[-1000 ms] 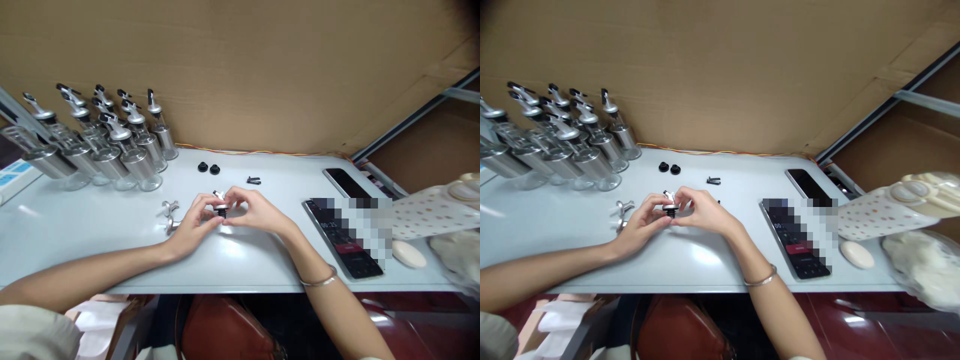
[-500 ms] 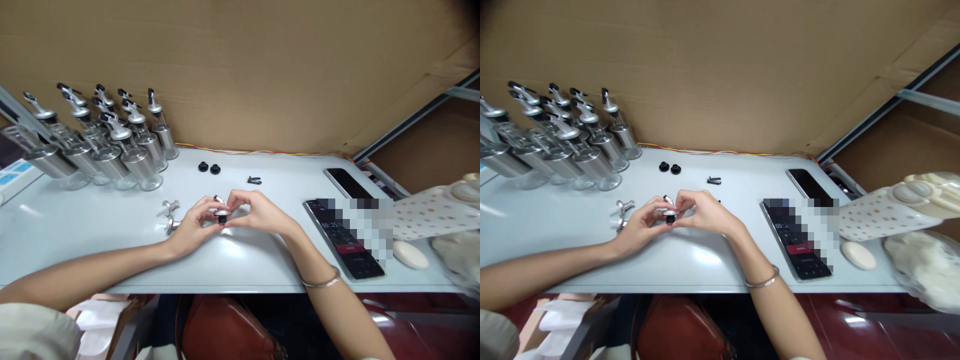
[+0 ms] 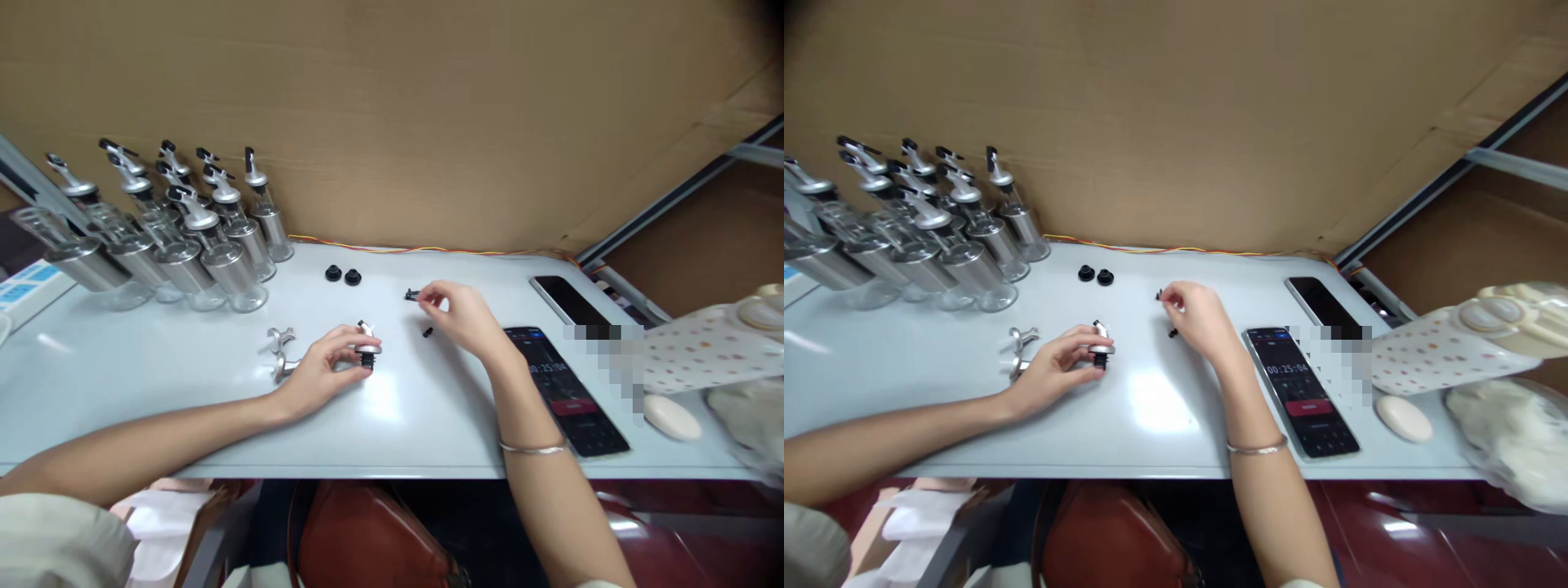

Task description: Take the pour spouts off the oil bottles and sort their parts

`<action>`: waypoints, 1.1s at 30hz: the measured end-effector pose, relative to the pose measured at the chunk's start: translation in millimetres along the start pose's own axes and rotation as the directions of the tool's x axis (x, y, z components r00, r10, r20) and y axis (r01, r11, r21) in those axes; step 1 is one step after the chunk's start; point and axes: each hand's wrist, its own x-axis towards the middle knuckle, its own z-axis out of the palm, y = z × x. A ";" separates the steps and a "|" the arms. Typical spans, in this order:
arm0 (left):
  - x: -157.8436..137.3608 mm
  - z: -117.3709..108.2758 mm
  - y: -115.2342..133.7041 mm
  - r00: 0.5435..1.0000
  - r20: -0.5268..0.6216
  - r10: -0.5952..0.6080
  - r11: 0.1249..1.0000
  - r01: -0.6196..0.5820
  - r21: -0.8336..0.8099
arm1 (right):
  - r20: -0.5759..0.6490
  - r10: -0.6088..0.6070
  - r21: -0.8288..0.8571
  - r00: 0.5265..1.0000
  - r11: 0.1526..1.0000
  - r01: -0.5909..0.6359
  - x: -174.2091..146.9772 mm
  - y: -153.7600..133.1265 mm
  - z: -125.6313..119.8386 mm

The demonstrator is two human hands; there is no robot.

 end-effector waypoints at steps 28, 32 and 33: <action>0.4 4.4 4.3 0.988 0.003 -0.157 0.966 0.155 -0.210 | -0.049 0.260 -0.348 0.964 0.901 -0.260 12.6 22.4 13.9; 1.1 4.4 2.3 0.987 -0.040 -0.157 0.962 0.143 -0.233 | -0.071 0.187 -0.013 0.980 0.982 -0.188 9.8 14.9 12.4; 1.3 4.3 1.5 0.987 -0.056 -0.154 0.962 0.136 -0.238 | -0.053 0.154 0.094 0.987 0.984 -0.148 8.3 10.5 12.5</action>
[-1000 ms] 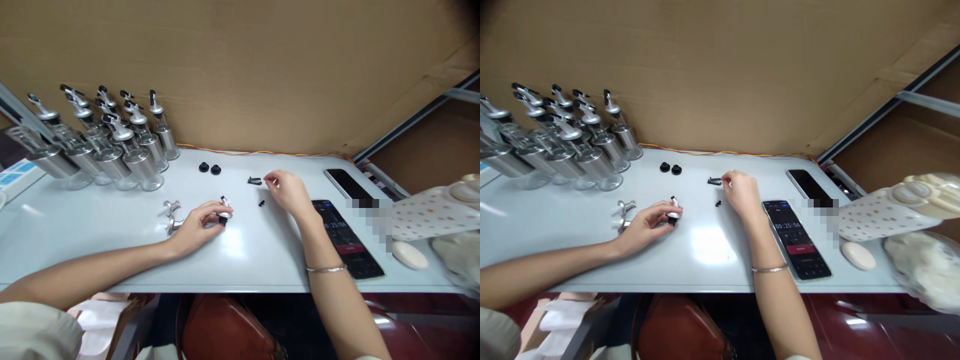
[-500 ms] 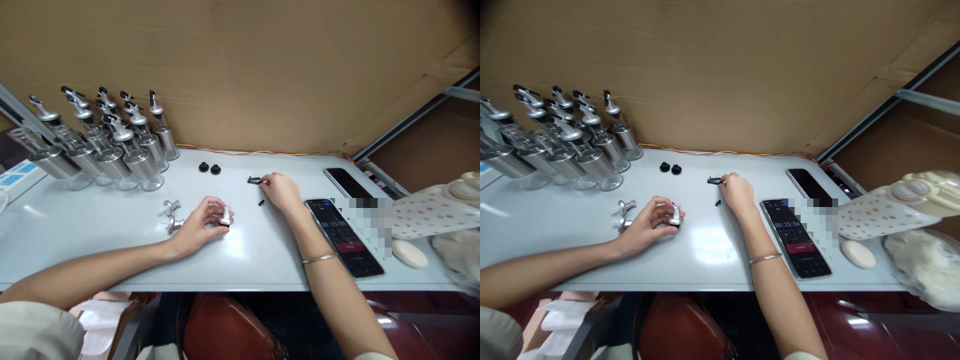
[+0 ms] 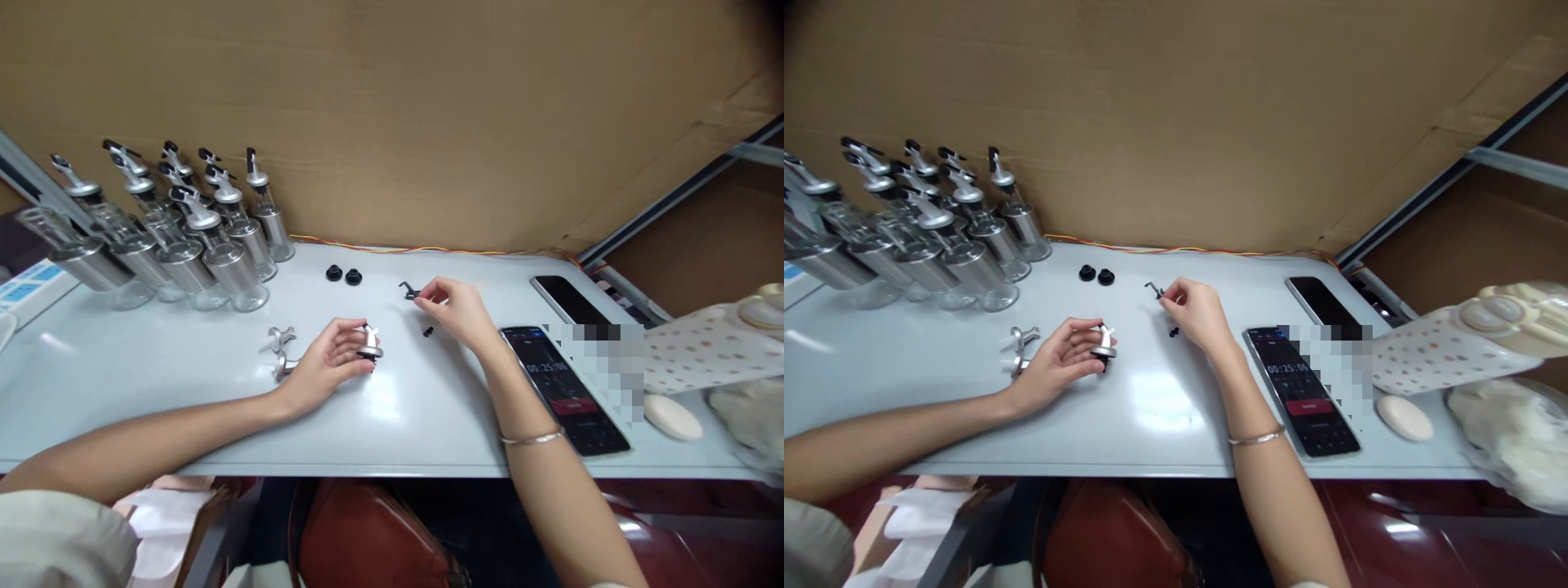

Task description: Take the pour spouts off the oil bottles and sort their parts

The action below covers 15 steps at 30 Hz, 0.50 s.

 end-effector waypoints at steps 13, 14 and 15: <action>3.6 -0.5 -1.9 0.999 -0.050 0.006 1.000 -0.006 -0.008 | 0.260 -0.239 0.646 0.936 0.763 0.016 -20.4 -35.7 13.4; 3.7 -0.8 -2.7 0.999 -0.053 0.011 1.000 -0.012 -0.016 | 0.264 -0.232 0.645 0.936 0.764 0.008 -20.7 -36.2 13.0; 3.7 -1.1 -3.5 0.998 -0.056 0.015 1.000 -0.016 -0.025 | 0.266 -0.227 0.643 0.937 0.766 0.004 -20.9 -36.7 12.4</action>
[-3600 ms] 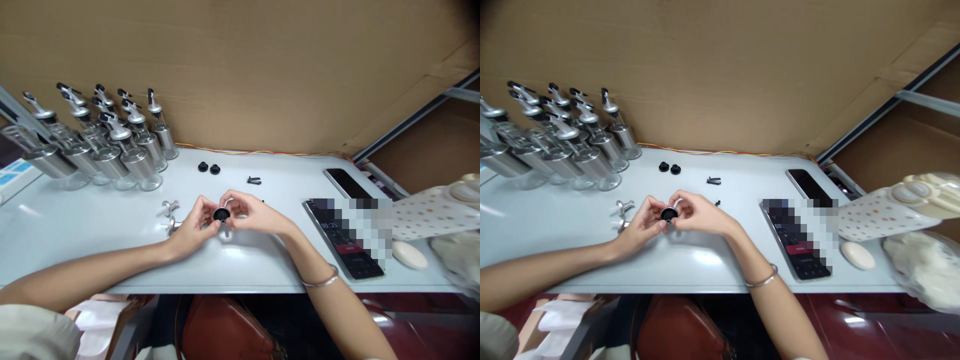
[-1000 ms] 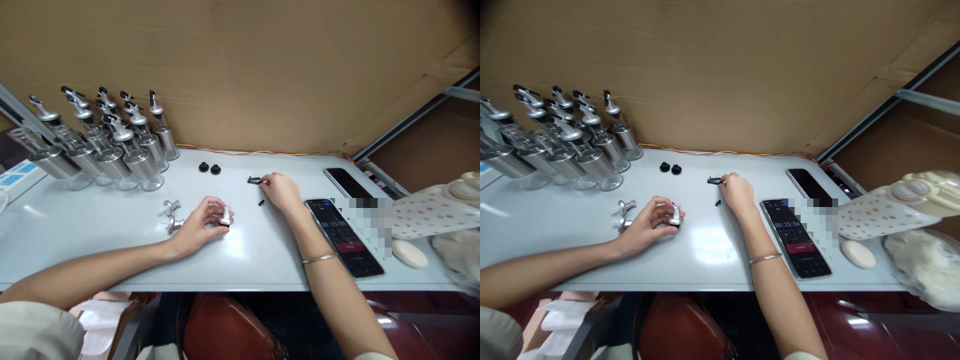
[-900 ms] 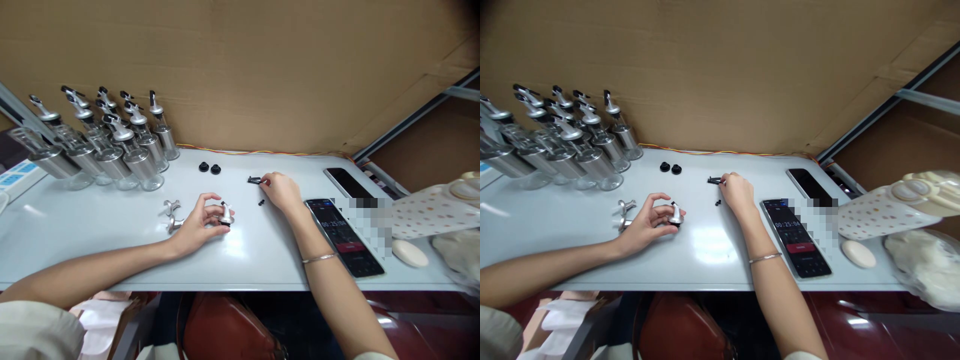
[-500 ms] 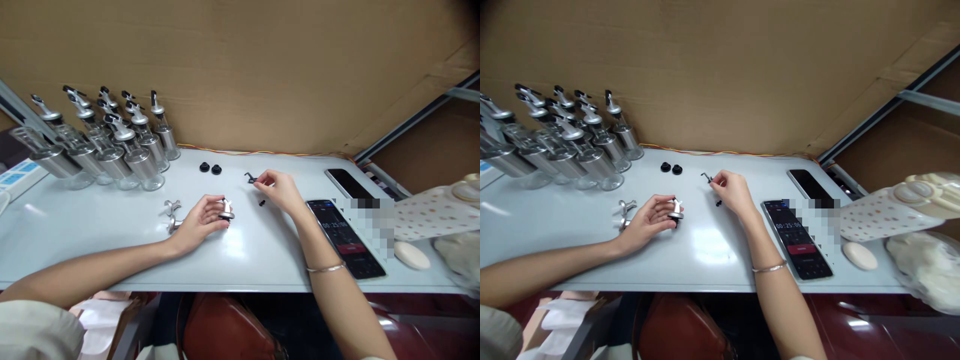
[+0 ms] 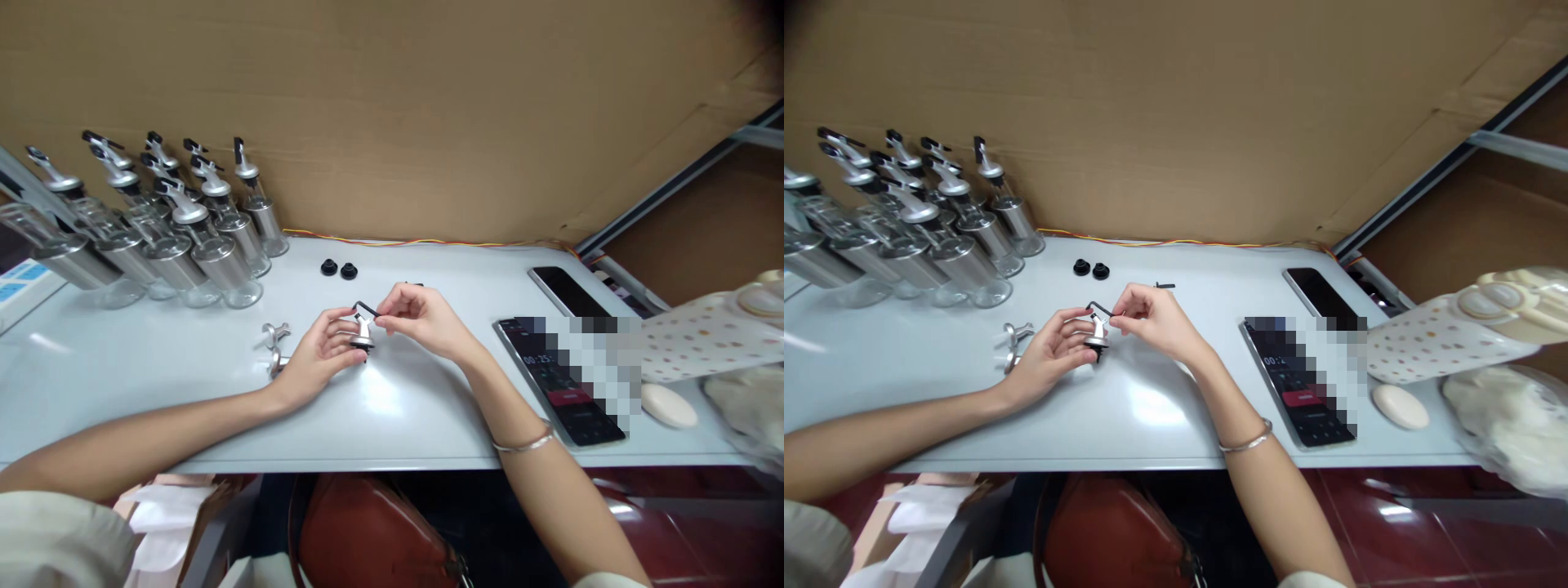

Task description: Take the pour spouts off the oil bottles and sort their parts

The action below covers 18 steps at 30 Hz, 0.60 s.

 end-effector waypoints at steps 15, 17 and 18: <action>-0.2 -2.3 -2.8 1.000 -0.013 0.003 0.998 -0.002 0.061 | -0.052 -0.091 -0.002 0.995 0.996 0.091 -1.2 -2.9 2.2; 0.0 -2.5 -3.3 1.000 -0.018 0.010 0.998 -0.008 0.062 | -0.064 -0.101 -0.001 0.993 0.995 0.101 -0.8 -2.8 2.2; 0.0 -2.4 -3.1 1.000 -0.021 0.016 0.998 -0.014 0.058 | -0.066 -0.105 -0.008 0.992 0.994 0.105 -0.6 -2.6 2.2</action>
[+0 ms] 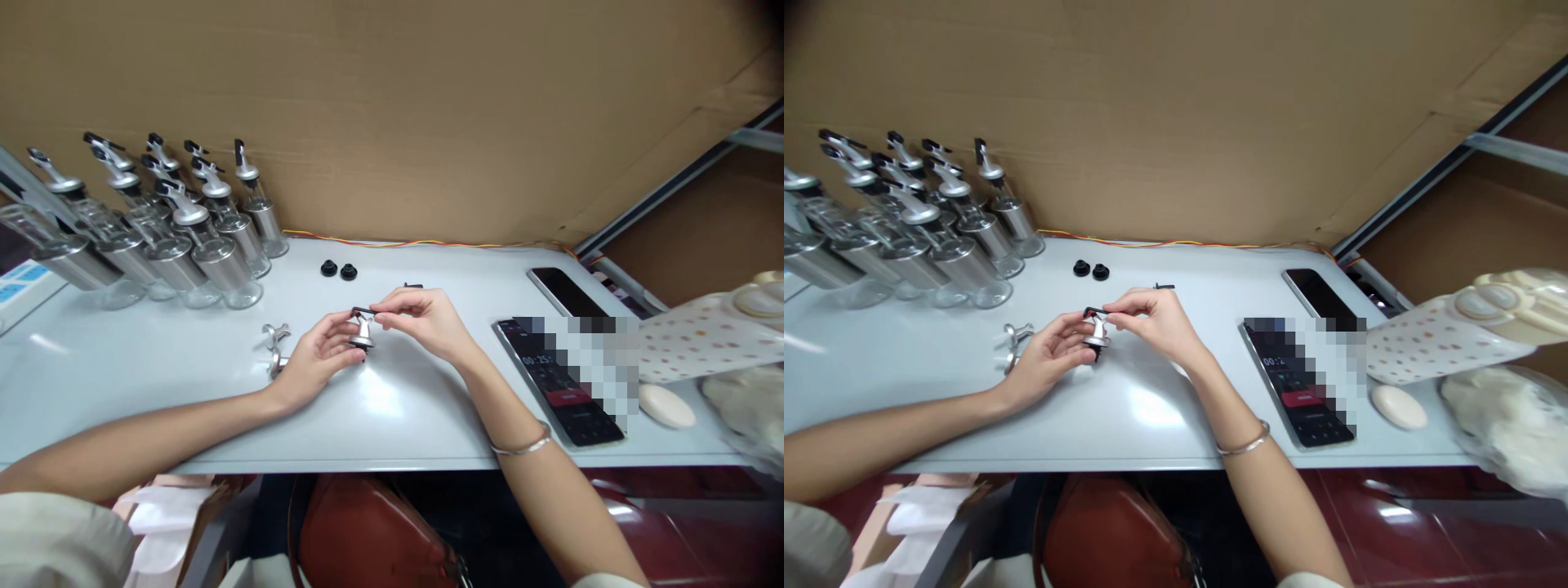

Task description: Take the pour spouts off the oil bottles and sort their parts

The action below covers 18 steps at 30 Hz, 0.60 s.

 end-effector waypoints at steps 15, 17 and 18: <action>-2.3 1.2 4.3 1.000 -0.006 0.007 0.997 -0.007 -0.075 | -0.037 0.001 -0.091 0.999 0.996 -0.004 -0.2 0.1 2.1; -2.5 1.1 4.3 1.000 -0.001 0.007 0.997 -0.007 -0.078 | -0.046 -0.005 -0.102 0.999 0.995 0.000 -0.2 0.0 2.7; -2.6 1.2 4.3 1.000 0.002 0.008 0.997 -0.007 -0.079 | -0.049 -0.008 -0.106 0.999 0.994 0.003 -0.2 0.1 2.9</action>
